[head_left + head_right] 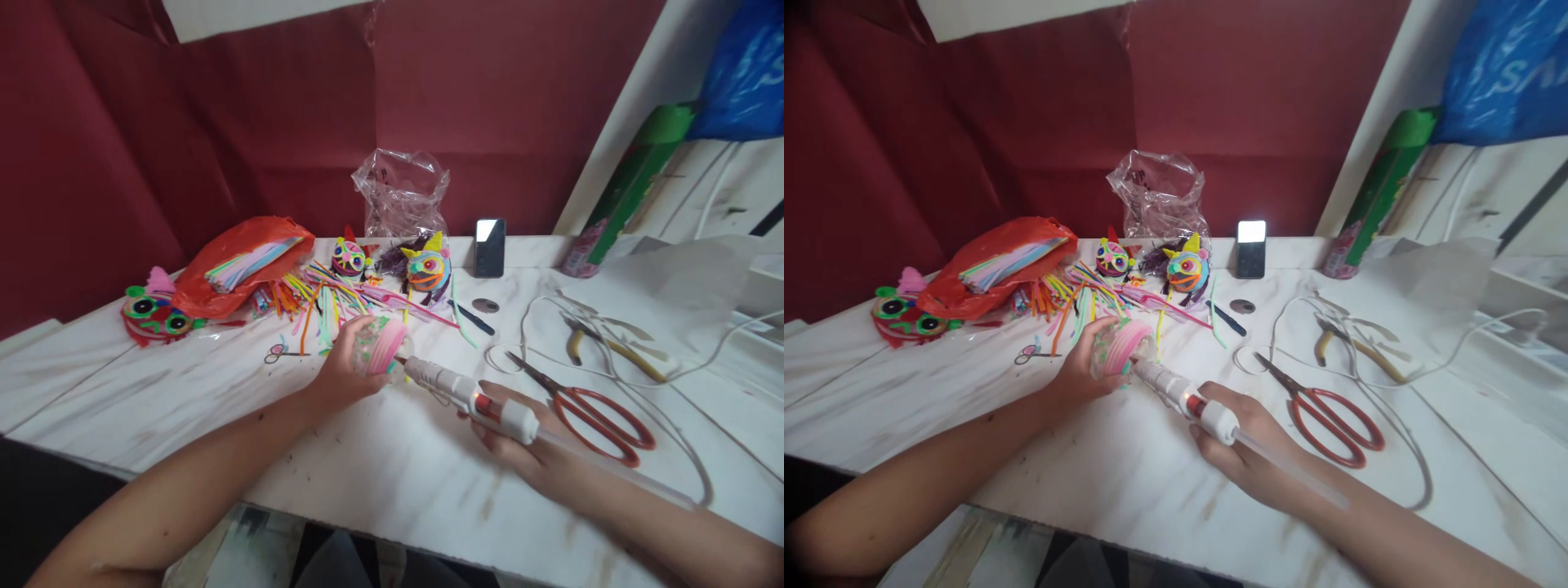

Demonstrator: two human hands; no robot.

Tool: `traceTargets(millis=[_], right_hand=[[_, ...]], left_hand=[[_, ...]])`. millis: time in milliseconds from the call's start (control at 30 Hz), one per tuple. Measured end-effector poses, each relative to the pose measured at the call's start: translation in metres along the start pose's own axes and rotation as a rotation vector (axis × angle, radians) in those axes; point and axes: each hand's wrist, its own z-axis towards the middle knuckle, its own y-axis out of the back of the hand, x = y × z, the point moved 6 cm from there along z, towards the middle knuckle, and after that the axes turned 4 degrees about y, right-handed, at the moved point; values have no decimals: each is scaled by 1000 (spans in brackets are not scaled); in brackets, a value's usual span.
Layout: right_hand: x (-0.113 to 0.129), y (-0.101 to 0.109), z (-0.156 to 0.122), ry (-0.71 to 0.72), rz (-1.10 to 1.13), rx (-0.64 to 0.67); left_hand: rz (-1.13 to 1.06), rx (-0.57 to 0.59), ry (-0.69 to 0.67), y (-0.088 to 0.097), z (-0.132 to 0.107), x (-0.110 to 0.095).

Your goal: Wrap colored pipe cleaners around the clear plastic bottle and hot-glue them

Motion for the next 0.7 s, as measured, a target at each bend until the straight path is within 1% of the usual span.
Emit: traceTargets(millis=[100,233,400,500,700], right_hand=[[0,-2,0,4,28,28],[0,-1,1,-27,18,30],[3,-2,2,-27,28,40],[1,-1,1,-54,37,34],[0,0,1,-38,43,21]], left_hand=[[3,8,9,0,1,-1],[-31,11,9,-1,2,1],[-10,15,-2,-1,2,1],[-20,4,-4,0,1,1],[-19,5,1,0,1,1]])
